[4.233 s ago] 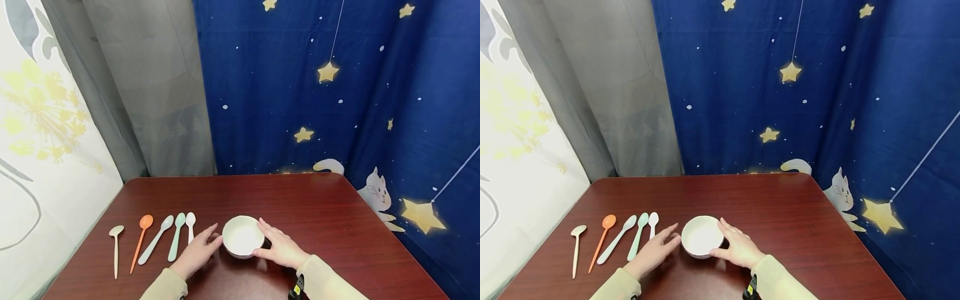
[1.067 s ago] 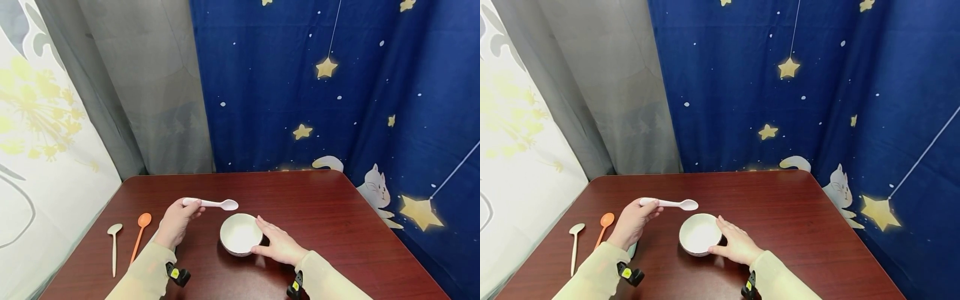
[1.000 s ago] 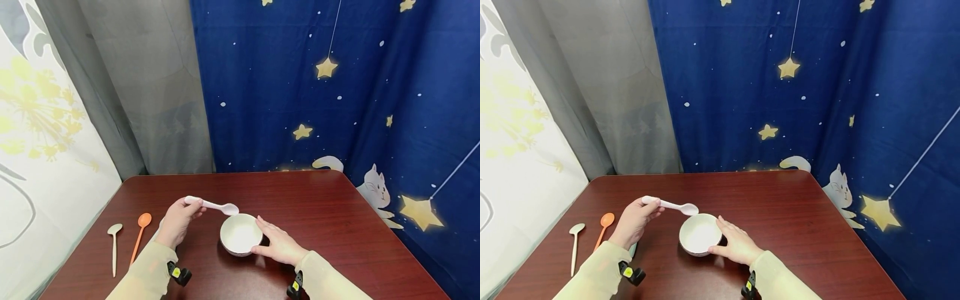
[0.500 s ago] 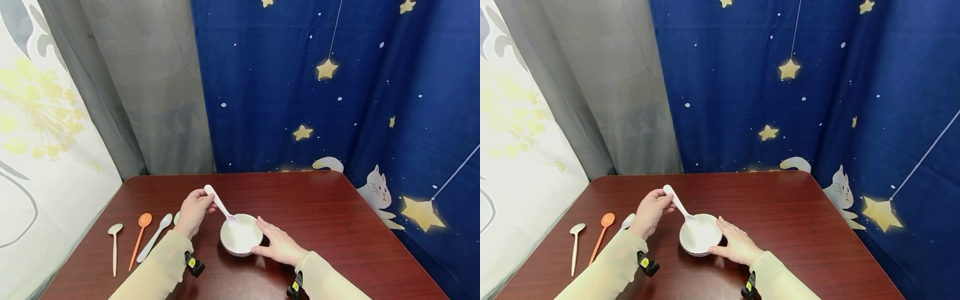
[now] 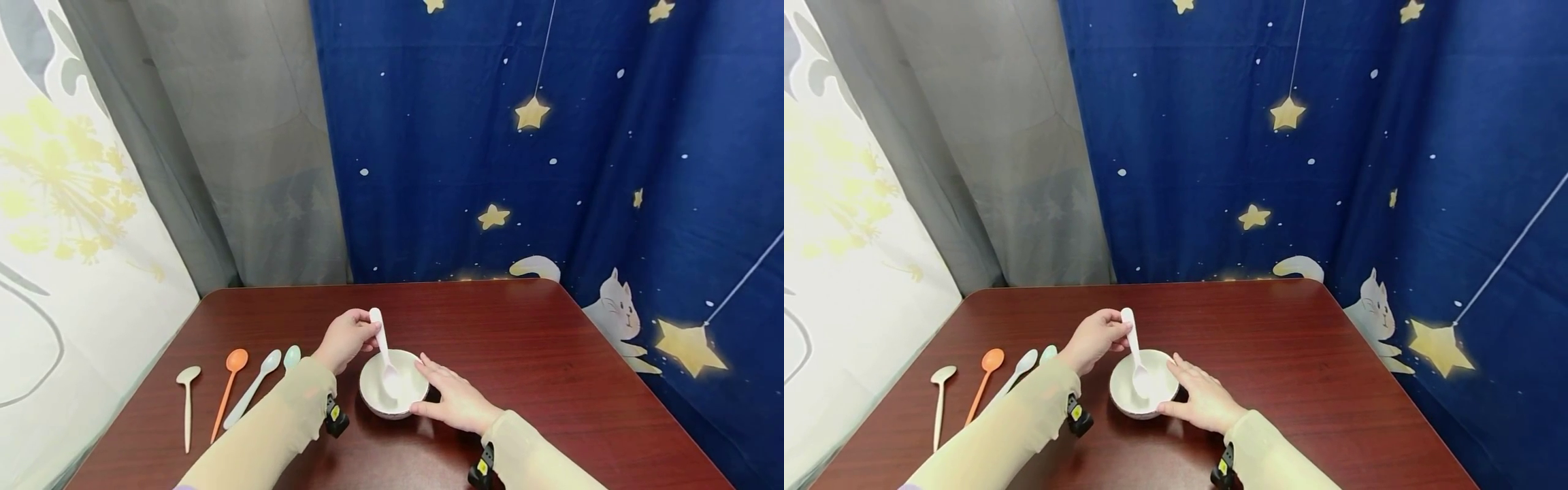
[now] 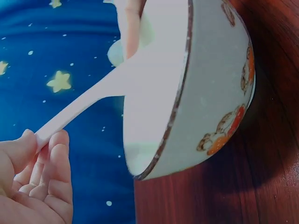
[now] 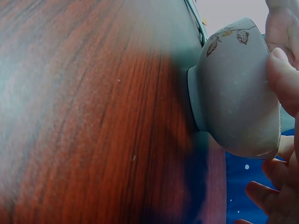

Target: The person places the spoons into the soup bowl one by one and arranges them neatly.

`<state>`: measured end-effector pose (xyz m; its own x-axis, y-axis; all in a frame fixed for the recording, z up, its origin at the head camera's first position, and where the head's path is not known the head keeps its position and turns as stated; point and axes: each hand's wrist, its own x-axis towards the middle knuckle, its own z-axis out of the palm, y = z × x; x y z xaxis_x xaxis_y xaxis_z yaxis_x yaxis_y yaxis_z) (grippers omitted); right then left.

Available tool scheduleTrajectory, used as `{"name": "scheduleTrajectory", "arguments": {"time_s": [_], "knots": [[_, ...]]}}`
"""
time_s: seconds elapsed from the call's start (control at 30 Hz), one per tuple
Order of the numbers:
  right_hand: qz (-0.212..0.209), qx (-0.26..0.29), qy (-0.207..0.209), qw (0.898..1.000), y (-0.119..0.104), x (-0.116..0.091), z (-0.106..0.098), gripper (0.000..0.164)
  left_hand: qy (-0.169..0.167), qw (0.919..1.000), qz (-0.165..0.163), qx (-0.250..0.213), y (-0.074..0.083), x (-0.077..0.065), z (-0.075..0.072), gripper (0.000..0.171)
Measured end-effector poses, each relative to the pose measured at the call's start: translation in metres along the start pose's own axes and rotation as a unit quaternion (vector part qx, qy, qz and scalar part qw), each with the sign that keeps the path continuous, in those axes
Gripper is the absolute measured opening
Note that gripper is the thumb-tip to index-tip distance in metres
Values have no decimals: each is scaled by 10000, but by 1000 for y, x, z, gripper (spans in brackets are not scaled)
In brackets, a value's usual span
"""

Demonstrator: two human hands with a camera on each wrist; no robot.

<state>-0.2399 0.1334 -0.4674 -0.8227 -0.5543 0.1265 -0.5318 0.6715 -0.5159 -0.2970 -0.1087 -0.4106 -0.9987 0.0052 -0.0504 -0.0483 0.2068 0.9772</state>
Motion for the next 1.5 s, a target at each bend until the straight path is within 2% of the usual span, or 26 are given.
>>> {"name": "scheduleTrajectory", "arguments": {"time_s": [0.27, 0.47, 0.8, 1.1, 1.5], "knots": [[36, 23, -23, 10000, 1, 0, 1, 80, -252, 9991, 70, 329, -7, 7, 14, 18], [-1, -3, -1, 10000, 2, 0, 1, 79, -265, 9956, 260, 857, -11, 13, 19, 14], [21, 30, 1, 10000, 1, -1, -1, 80, -311, 9885, 97, 1474, -13, 20, 20, 14], [48, -8, -33, 10000, 1, 0, 0, 82, -325, 9869, -175, 1572, -18, 28, 20, 16], [98, 59, -73, 9999, -1, -1, -2, 83, -595, 9859, -569, 1458, -20, 25, 19, 21]]}}
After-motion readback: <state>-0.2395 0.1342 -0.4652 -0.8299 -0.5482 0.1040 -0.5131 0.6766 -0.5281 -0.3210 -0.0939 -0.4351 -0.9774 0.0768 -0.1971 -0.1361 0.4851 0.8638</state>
